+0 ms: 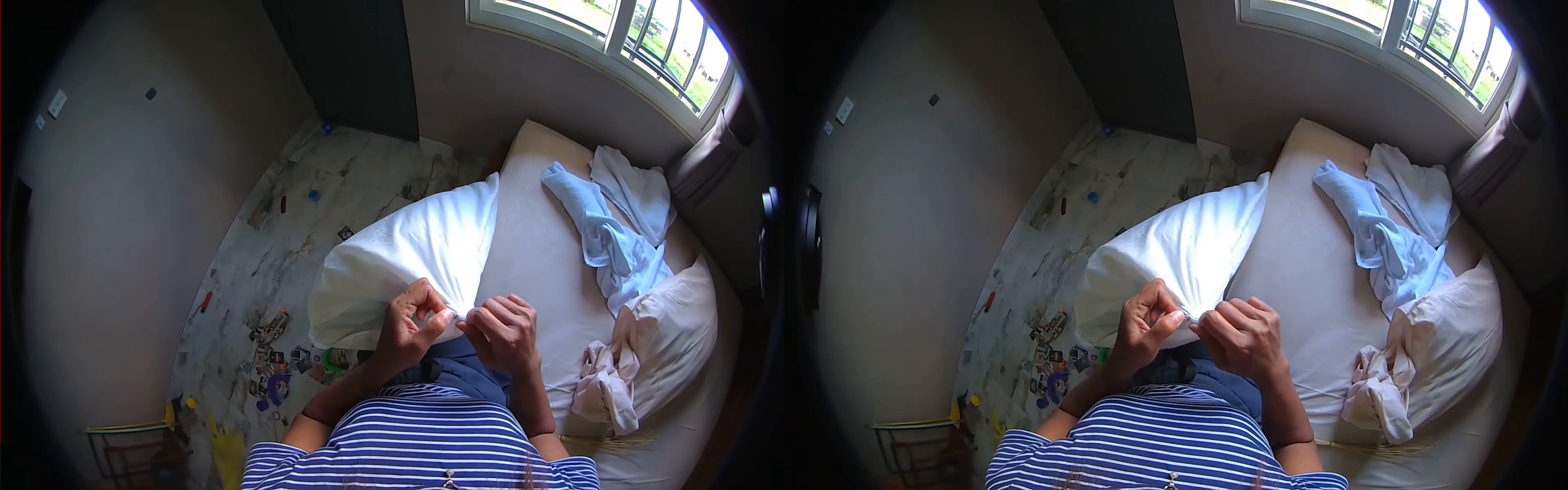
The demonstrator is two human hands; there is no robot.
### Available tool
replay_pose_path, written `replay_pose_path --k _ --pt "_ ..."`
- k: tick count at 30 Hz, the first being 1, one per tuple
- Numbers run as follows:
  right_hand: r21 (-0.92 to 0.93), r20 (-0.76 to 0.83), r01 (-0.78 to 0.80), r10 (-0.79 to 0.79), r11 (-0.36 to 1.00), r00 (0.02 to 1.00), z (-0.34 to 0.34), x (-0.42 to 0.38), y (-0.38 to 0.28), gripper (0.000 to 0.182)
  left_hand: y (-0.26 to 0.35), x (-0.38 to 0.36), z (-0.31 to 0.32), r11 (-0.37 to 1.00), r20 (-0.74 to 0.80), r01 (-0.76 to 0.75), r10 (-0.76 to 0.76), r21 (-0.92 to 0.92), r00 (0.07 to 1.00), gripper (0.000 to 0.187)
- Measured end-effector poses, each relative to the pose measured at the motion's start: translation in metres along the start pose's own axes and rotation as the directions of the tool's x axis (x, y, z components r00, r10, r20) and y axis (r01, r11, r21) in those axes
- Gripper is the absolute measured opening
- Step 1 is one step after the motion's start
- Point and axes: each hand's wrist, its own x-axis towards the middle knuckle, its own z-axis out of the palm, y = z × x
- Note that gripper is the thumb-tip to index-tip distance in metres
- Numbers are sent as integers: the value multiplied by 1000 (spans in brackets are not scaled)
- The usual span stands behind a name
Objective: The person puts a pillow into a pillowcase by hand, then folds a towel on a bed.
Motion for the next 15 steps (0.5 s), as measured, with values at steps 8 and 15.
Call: replay_pose_path --k 8,15 --pt "144 -57 30 -22 989 998 -10 16 -1 13 19 9 1 997 77 -29 23 73 997 16" --pt "97 -121 -5 16 995 993 -21 9 19 13 -2 13 -5 960 -41 -54 67 275 997 16"
